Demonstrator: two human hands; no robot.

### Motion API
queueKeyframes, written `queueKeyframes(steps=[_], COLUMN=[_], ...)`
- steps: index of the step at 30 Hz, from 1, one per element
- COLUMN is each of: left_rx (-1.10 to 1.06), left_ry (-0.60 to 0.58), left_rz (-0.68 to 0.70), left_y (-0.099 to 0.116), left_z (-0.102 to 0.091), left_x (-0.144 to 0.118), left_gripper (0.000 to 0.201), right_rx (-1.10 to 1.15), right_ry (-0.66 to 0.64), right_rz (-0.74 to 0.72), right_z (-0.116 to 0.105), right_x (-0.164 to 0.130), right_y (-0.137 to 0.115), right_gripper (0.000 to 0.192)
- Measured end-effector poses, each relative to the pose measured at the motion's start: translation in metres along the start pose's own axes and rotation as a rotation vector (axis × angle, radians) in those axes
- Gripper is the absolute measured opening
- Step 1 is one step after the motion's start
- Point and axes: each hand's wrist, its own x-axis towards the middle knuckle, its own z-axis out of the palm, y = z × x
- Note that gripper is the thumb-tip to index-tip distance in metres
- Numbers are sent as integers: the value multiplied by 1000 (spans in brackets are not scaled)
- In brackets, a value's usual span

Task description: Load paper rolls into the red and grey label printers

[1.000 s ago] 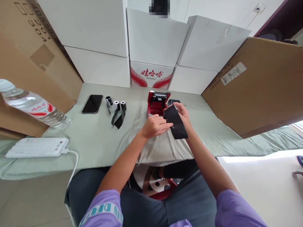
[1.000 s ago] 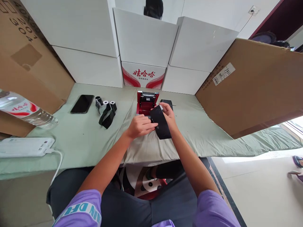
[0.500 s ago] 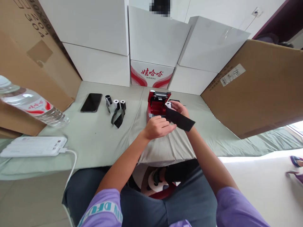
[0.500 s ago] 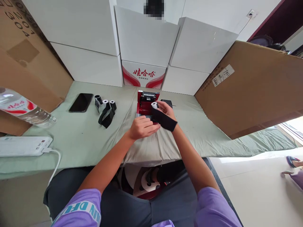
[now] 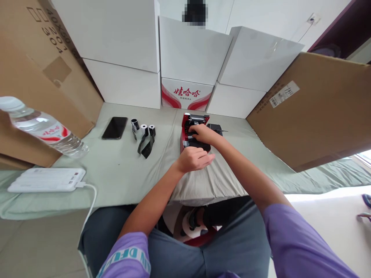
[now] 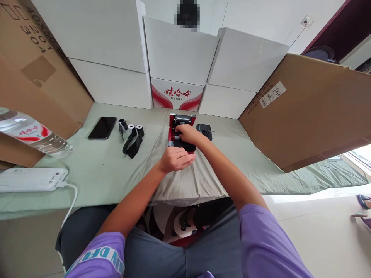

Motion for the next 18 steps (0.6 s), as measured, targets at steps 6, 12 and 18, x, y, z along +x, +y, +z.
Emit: queueKeyframes(steps=[6,12,18], left_rx=[21,1,17], left_ry=[-42,-13,182], left_rz=[-44,-32,-112], left_y=[0,-1,-4], left_z=[0,1,-2], left_x=[0,-2,-3], left_gripper=[19,19,11], right_rx=[-93,-142,212], right_ry=[-62,-151,77], right_rz=[65,78,-38], right_z=[5,7,-11], right_x=[9,10,-23], right_y=[-1,-7,-8], right_gripper=[38,31,23])
